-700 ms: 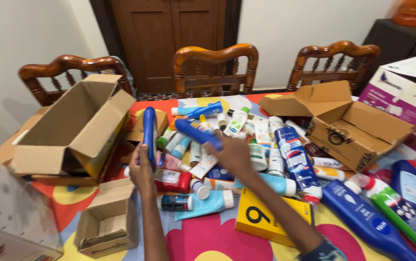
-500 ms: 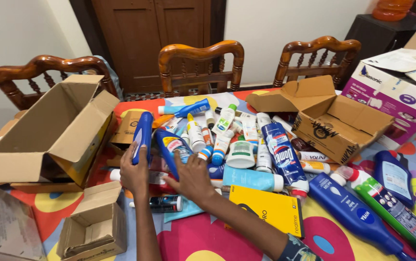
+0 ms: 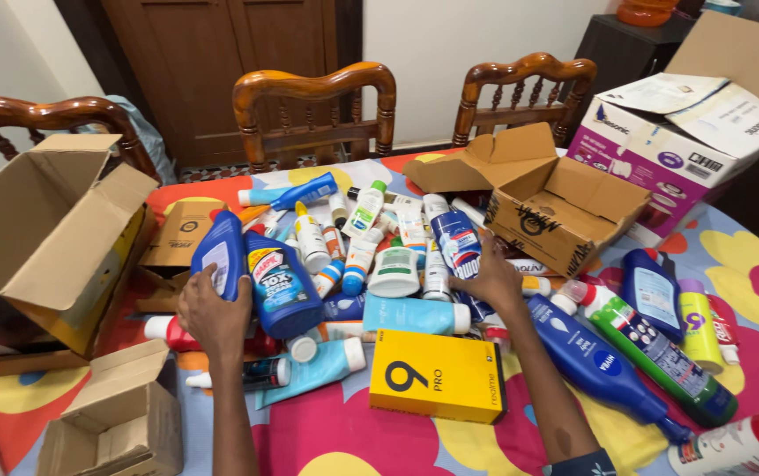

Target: The person sorts various household items on a table, picking up bottles, tubes, and boxes, then placing them into cardboard boxes. The person handles items one at a time, occasionally opening and closing small boxes before stacking them.

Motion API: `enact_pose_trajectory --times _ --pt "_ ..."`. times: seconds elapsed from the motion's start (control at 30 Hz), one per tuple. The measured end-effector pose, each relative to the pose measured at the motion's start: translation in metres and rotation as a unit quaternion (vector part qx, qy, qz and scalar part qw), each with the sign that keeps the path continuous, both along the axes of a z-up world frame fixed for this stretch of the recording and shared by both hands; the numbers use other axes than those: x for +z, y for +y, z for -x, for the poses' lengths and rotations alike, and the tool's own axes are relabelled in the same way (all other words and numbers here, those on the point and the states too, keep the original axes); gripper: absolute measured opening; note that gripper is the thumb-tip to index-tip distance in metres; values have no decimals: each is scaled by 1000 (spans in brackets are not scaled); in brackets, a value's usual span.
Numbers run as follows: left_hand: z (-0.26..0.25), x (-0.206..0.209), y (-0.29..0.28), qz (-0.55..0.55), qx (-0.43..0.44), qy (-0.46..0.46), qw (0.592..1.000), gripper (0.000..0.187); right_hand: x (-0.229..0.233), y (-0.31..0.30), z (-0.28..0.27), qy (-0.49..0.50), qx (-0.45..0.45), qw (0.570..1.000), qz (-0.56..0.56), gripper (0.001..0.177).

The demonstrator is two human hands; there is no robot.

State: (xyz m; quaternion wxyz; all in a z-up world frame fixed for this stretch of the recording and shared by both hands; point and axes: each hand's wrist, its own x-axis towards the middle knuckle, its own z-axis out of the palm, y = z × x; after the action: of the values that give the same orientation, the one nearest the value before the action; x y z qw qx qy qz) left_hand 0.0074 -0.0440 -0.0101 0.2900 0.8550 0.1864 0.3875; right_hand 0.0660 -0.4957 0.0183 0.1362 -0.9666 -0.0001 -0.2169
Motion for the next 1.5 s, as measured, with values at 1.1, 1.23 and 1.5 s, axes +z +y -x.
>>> enact_pose_trajectory --times 1.1,1.23,1.5 --pt "-232 -49 -384 -216 -398 102 886 33 29 -135 53 183 -141 950 -209 110" --pt "-208 -9 -356 -199 -417 103 881 34 22 -129 50 131 -121 978 -113 110" --pt "-78 118 -234 -81 -426 98 896 47 41 -63 47 11 -21 999 -26 89"
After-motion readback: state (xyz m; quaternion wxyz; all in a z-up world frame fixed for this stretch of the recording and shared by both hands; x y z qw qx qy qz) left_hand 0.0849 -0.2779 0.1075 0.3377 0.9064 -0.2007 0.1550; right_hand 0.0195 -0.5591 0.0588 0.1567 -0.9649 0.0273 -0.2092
